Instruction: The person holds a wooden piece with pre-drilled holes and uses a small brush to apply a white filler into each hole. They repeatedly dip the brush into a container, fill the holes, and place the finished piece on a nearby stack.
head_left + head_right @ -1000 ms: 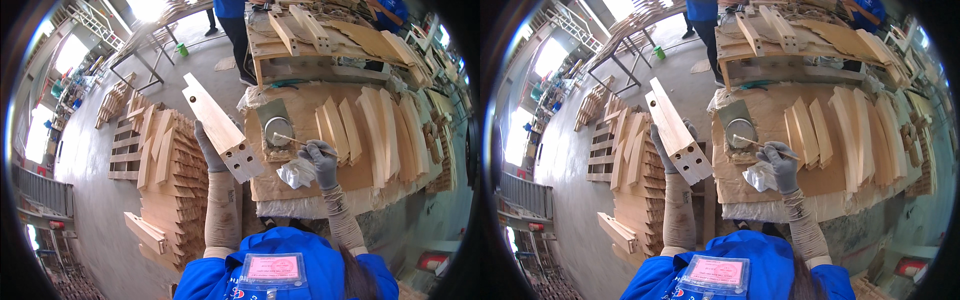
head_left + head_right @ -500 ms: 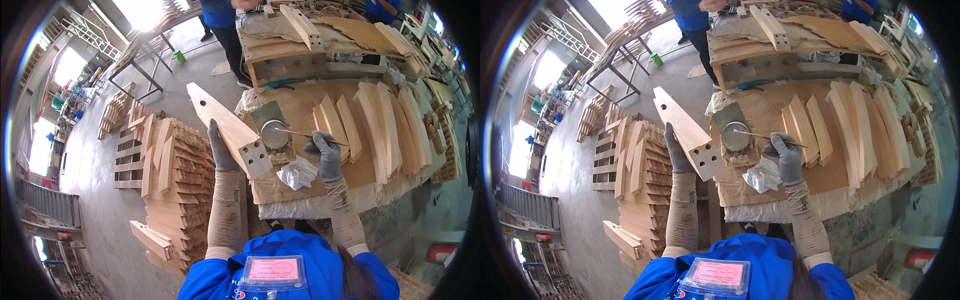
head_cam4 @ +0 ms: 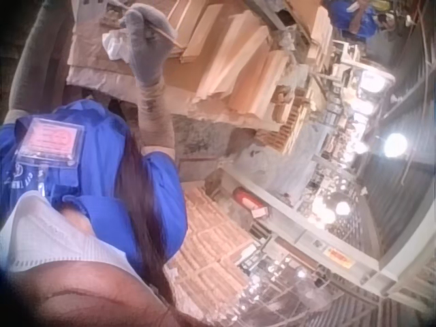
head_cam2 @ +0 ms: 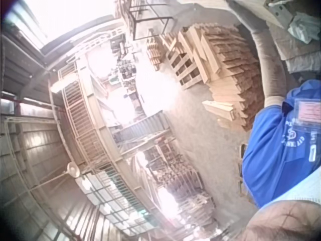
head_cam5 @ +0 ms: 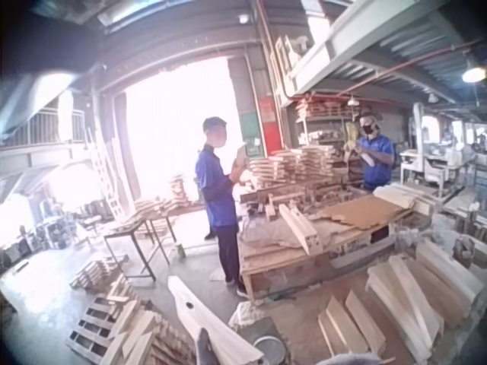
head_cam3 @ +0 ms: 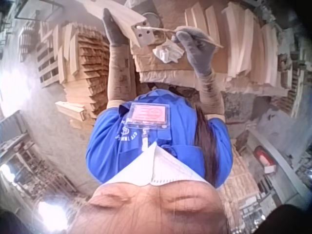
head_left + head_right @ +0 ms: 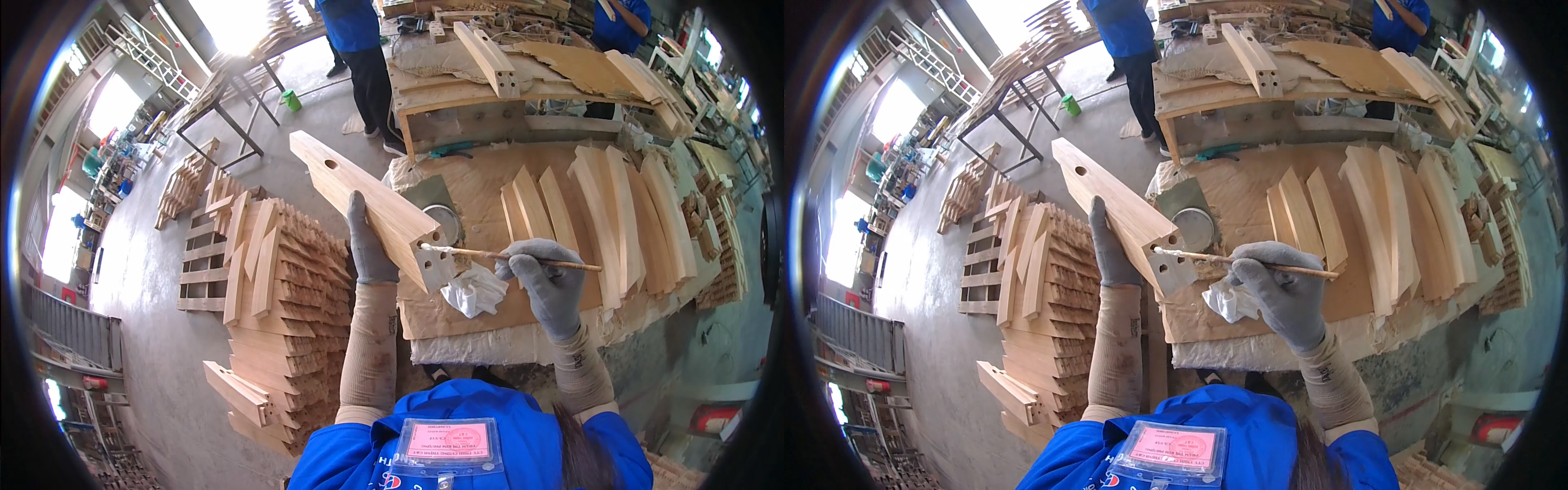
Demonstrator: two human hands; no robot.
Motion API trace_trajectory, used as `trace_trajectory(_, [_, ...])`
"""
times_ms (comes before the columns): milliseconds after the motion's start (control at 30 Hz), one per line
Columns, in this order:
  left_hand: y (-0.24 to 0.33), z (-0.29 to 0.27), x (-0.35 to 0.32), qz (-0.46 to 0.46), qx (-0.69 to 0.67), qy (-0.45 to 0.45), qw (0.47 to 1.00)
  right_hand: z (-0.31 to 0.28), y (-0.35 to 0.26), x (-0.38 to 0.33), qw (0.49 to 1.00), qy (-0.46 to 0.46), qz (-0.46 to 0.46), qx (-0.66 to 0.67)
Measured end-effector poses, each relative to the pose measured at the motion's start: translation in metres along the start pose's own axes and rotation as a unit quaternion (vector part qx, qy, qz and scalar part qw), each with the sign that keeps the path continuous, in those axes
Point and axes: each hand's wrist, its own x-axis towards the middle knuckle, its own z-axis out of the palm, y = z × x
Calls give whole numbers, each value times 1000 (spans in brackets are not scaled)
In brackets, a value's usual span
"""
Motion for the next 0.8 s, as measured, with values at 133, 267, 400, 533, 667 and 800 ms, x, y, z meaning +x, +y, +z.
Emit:
trace_trajectory(133, [3, 9, -6, 40, 17, 5, 999, 2, -5, -2, 999, -20, -20, -25])
trace_trajectory(267, [8, 14, -12, 75, 27, -18, 997, 0, -17, -6, 995, -30, -58, -75])
trace_trajectory(400, [14, 26, -20, 92, 37, -29, 995, -3, -22, -13, 999, -4, 4, 49])
trace_trajectory(533, [18, 37, -25, 127, 59, -27, 990, -1, -26, -13, 999, 16, -25, 36])
trace_trajectory(667, [24, 41, -29, 127, 50, -31, 990, -1, -40, -19, 985, 85, 60, 134])
trace_trajectory(800, [29, 54, -36, 112, 44, -32, 992, -12, -36, -22, 983, 87, 47, 155])
